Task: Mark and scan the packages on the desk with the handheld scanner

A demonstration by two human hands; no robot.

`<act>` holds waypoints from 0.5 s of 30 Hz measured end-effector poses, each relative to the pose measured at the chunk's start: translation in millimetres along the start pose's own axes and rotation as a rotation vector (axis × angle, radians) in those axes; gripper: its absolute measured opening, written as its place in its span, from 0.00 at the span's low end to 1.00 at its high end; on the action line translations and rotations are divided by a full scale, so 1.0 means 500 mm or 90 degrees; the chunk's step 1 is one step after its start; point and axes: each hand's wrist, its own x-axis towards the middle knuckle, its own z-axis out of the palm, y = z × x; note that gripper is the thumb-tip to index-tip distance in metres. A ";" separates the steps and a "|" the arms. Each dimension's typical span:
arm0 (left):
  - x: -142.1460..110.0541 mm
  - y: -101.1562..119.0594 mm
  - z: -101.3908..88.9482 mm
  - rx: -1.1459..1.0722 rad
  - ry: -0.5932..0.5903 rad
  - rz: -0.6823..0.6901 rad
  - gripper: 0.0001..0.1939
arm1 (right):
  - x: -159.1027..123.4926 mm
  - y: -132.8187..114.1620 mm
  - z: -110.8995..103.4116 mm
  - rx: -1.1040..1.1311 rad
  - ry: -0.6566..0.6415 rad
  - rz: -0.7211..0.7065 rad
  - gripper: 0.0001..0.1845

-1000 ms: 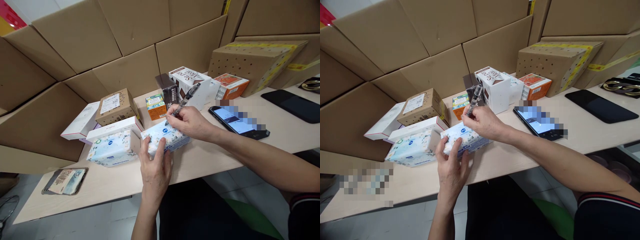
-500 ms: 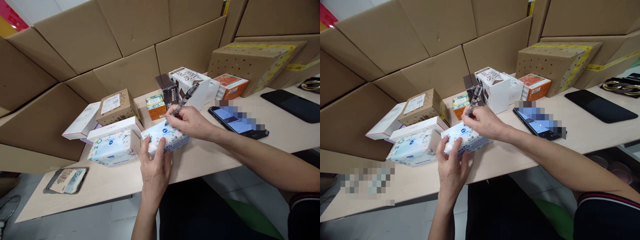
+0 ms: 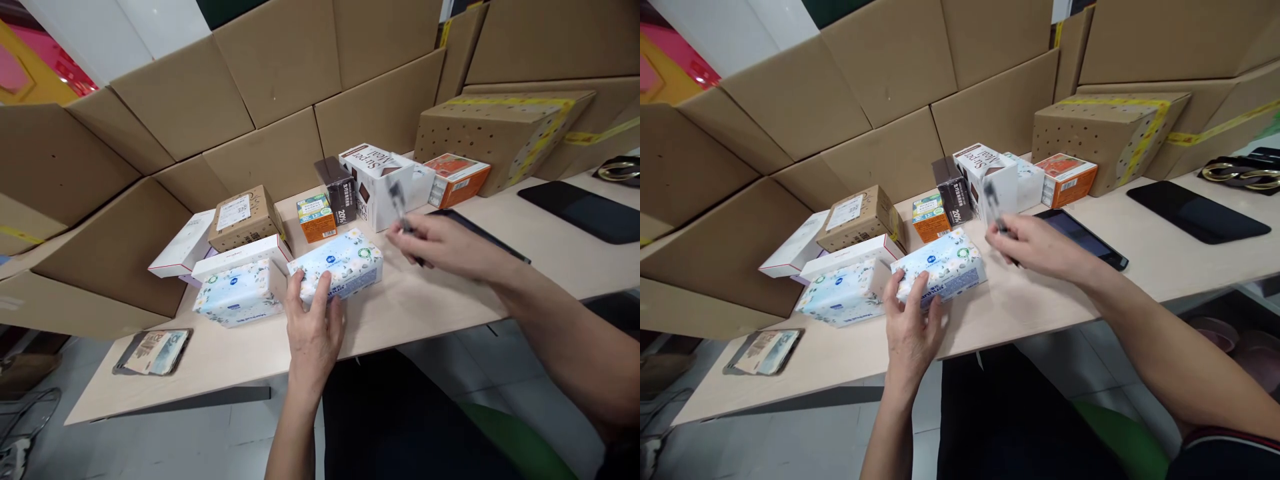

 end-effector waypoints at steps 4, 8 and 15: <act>0.000 0.000 0.000 -0.004 0.002 0.008 0.27 | -0.039 0.042 -0.001 -0.315 -0.043 0.055 0.17; 0.000 -0.001 0.002 -0.005 0.011 0.017 0.29 | -0.042 0.048 0.027 -0.512 -0.024 0.104 0.17; 0.001 0.000 0.002 0.003 0.009 0.017 0.28 | -0.048 0.045 0.035 -0.595 0.087 0.119 0.24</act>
